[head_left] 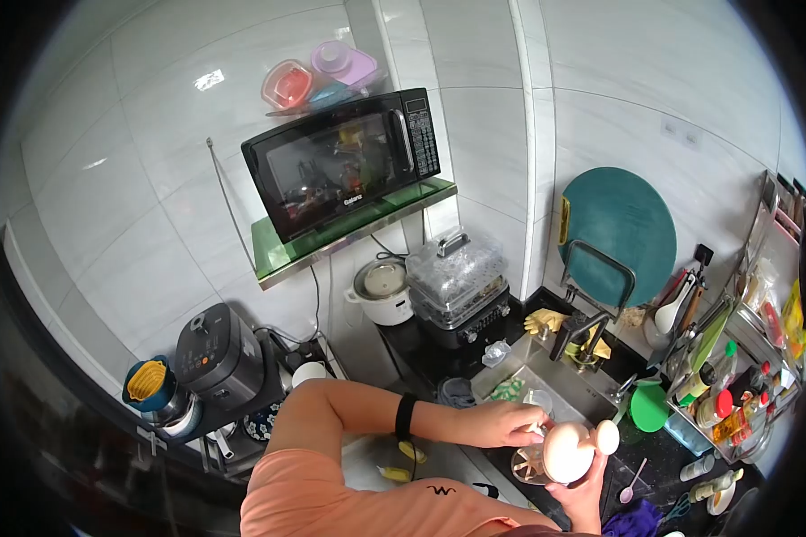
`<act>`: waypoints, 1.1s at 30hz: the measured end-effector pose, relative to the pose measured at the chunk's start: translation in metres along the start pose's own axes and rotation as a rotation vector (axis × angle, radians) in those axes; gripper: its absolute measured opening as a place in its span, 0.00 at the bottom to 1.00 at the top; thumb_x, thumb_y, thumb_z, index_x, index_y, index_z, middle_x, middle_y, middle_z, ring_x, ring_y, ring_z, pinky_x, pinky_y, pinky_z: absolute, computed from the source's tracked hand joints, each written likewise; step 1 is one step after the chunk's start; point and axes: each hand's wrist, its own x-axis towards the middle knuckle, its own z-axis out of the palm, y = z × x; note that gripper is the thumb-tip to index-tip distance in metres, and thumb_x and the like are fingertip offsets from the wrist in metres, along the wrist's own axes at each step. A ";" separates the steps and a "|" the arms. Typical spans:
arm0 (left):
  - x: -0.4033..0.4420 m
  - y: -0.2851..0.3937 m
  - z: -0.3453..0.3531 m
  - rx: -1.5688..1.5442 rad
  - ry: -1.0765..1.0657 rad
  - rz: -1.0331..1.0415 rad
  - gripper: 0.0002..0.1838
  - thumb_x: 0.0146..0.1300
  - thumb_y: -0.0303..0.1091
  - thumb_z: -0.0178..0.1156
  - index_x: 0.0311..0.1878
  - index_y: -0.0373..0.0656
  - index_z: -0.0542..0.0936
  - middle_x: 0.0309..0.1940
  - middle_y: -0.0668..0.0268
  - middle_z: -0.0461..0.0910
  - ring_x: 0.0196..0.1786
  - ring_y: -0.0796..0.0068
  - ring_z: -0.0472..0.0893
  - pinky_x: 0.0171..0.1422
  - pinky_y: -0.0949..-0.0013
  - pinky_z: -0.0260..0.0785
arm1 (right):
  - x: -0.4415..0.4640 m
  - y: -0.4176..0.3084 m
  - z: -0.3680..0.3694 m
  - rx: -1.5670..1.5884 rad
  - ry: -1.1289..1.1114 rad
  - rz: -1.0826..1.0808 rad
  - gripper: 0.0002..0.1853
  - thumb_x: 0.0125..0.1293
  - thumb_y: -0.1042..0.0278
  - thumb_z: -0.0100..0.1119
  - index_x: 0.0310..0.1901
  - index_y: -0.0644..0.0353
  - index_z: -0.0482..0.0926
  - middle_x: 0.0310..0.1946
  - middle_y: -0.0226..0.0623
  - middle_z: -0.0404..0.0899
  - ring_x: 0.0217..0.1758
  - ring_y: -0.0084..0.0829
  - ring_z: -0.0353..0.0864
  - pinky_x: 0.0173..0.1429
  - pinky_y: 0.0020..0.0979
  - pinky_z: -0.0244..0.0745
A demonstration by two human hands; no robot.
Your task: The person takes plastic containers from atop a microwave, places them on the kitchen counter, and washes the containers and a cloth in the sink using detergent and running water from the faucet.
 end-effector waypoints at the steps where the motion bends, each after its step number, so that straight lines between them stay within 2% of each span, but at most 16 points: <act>1: 0.001 0.004 -0.008 0.002 -0.121 -0.087 0.18 0.69 0.40 0.60 0.55 0.40 0.72 0.54 0.57 0.78 0.51 0.60 0.82 0.52 0.59 0.73 | 0.001 0.002 0.002 -0.039 -0.001 -0.020 0.67 0.36 0.43 0.84 0.72 0.64 0.51 0.63 0.42 0.64 0.67 0.37 0.68 0.70 0.40 0.66; 4: -0.001 -0.007 -0.021 0.035 -0.149 -0.062 0.20 0.70 0.42 0.58 0.58 0.42 0.69 0.60 0.55 0.74 0.53 0.60 0.80 0.55 0.60 0.73 | 0.001 0.000 0.013 0.059 0.049 0.054 0.67 0.35 0.44 0.84 0.72 0.64 0.50 0.63 0.42 0.64 0.67 0.37 0.69 0.70 0.39 0.66; 5: 0.000 -0.030 -0.021 0.110 0.034 0.233 0.21 0.72 0.44 0.56 0.60 0.43 0.65 0.63 0.54 0.70 0.54 0.60 0.79 0.57 0.61 0.73 | 0.001 0.002 0.014 0.056 0.056 0.055 0.67 0.35 0.44 0.84 0.72 0.64 0.50 0.63 0.42 0.64 0.67 0.37 0.69 0.70 0.39 0.66; 6: 0.000 -0.011 -0.043 -0.006 0.016 0.086 0.20 0.72 0.43 0.56 0.58 0.41 0.66 0.61 0.54 0.72 0.55 0.63 0.78 0.59 0.61 0.73 | 0.000 0.008 0.013 0.025 0.085 0.043 0.67 0.35 0.44 0.84 0.72 0.64 0.50 0.63 0.42 0.64 0.67 0.37 0.69 0.70 0.39 0.67; 8: 0.004 -0.029 -0.070 -0.038 0.177 0.076 0.16 0.72 0.34 0.56 0.59 0.40 0.68 0.61 0.55 0.71 0.60 0.66 0.77 0.61 0.64 0.71 | -0.015 0.036 -0.002 -0.131 0.140 0.022 0.66 0.35 0.47 0.85 0.71 0.65 0.52 0.63 0.41 0.64 0.66 0.37 0.70 0.69 0.38 0.67; 11: 0.001 -0.025 -0.119 0.071 0.440 0.222 0.11 0.71 0.28 0.55 0.54 0.38 0.73 0.57 0.56 0.75 0.55 0.71 0.80 0.55 0.69 0.75 | -0.037 0.035 -0.013 -0.327 0.230 0.069 0.57 0.33 0.60 0.84 0.67 0.64 0.61 0.58 0.41 0.67 0.61 0.37 0.72 0.65 0.37 0.69; 12: -0.004 -0.031 -0.127 -0.097 0.498 0.150 0.09 0.72 0.28 0.53 0.52 0.38 0.74 0.59 0.57 0.74 0.56 0.70 0.79 0.54 0.70 0.74 | -0.040 0.025 -0.010 -0.234 0.281 0.114 0.55 0.35 0.66 0.82 0.67 0.62 0.60 0.57 0.39 0.67 0.61 0.35 0.72 0.65 0.36 0.69; 13: -0.013 -0.029 -0.142 0.030 0.431 0.102 0.15 0.74 0.24 0.45 0.62 0.36 0.66 0.65 0.55 0.70 0.59 0.70 0.77 0.60 0.67 0.72 | -0.051 0.035 -0.016 -0.202 0.328 0.142 0.53 0.36 0.70 0.79 0.67 0.62 0.59 0.58 0.38 0.67 0.62 0.35 0.71 0.66 0.35 0.69; 15: -0.024 -0.034 -0.148 -0.102 0.526 0.043 0.15 0.73 0.23 0.47 0.61 0.37 0.67 0.64 0.55 0.71 0.57 0.70 0.79 0.57 0.68 0.73 | -0.076 0.051 -0.035 -0.184 0.414 0.200 0.52 0.38 0.77 0.72 0.68 0.61 0.57 0.60 0.38 0.66 0.65 0.34 0.69 0.70 0.35 0.64; 20: -0.038 -0.058 -0.141 -0.173 0.656 -0.036 0.15 0.72 0.24 0.50 0.61 0.37 0.68 0.62 0.56 0.72 0.54 0.71 0.80 0.55 0.69 0.75 | -0.155 0.077 -0.096 -0.674 0.700 0.274 0.54 0.42 0.82 0.69 0.74 0.62 0.51 0.71 0.45 0.56 0.73 0.40 0.60 0.77 0.40 0.54; 23: -0.033 -0.063 -0.125 -0.200 0.674 -0.030 0.15 0.72 0.25 0.51 0.60 0.40 0.69 0.61 0.58 0.73 0.53 0.72 0.80 0.53 0.69 0.76 | -0.191 0.092 -0.140 -0.618 0.829 0.194 0.51 0.46 0.83 0.68 0.73 0.63 0.52 0.71 0.46 0.57 0.73 0.42 0.60 0.77 0.44 0.55; 27: -0.017 -0.057 -0.099 -0.143 0.689 -0.101 0.15 0.73 0.28 0.52 0.60 0.40 0.70 0.60 0.59 0.73 0.50 0.71 0.82 0.50 0.69 0.78 | -0.184 0.055 -0.158 -0.350 0.916 0.161 0.42 0.54 0.76 0.72 0.69 0.64 0.60 0.67 0.46 0.61 0.66 0.39 0.69 0.68 0.40 0.71; 28: -0.014 -0.061 -0.092 -0.129 0.669 -0.076 0.15 0.73 0.30 0.52 0.60 0.41 0.71 0.60 0.58 0.73 0.49 0.70 0.82 0.49 0.69 0.78 | -0.182 0.042 -0.160 -0.586 0.974 0.216 0.40 0.53 0.76 0.74 0.67 0.64 0.63 0.65 0.46 0.64 0.63 0.36 0.72 0.65 0.38 0.73; 29: -0.010 -0.062 -0.084 -0.056 0.676 -0.116 0.14 0.74 0.31 0.51 0.60 0.42 0.71 0.60 0.56 0.73 0.49 0.67 0.82 0.49 0.68 0.78 | -0.189 0.038 -0.172 -0.481 0.933 0.275 0.41 0.52 0.74 0.76 0.67 0.63 0.63 0.63 0.45 0.66 0.63 0.34 0.71 0.66 0.36 0.72; 30: -0.007 -0.065 -0.078 -0.085 0.671 0.008 0.15 0.74 0.32 0.51 0.60 0.42 0.72 0.61 0.55 0.73 0.50 0.65 0.82 0.49 0.66 0.78 | -0.188 0.029 -0.172 -0.555 1.033 0.277 0.42 0.52 0.72 0.77 0.67 0.63 0.63 0.63 0.44 0.66 0.64 0.34 0.70 0.68 0.36 0.70; 33: -0.001 -0.062 -0.064 -0.053 0.644 0.006 0.16 0.73 0.26 0.50 0.62 0.39 0.70 0.65 0.53 0.70 0.52 0.66 0.81 0.49 0.68 0.77 | -0.217 0.032 -0.207 -0.904 1.125 0.315 0.46 0.50 0.63 0.79 0.69 0.60 0.62 0.64 0.43 0.65 0.70 0.39 0.64 0.74 0.38 0.59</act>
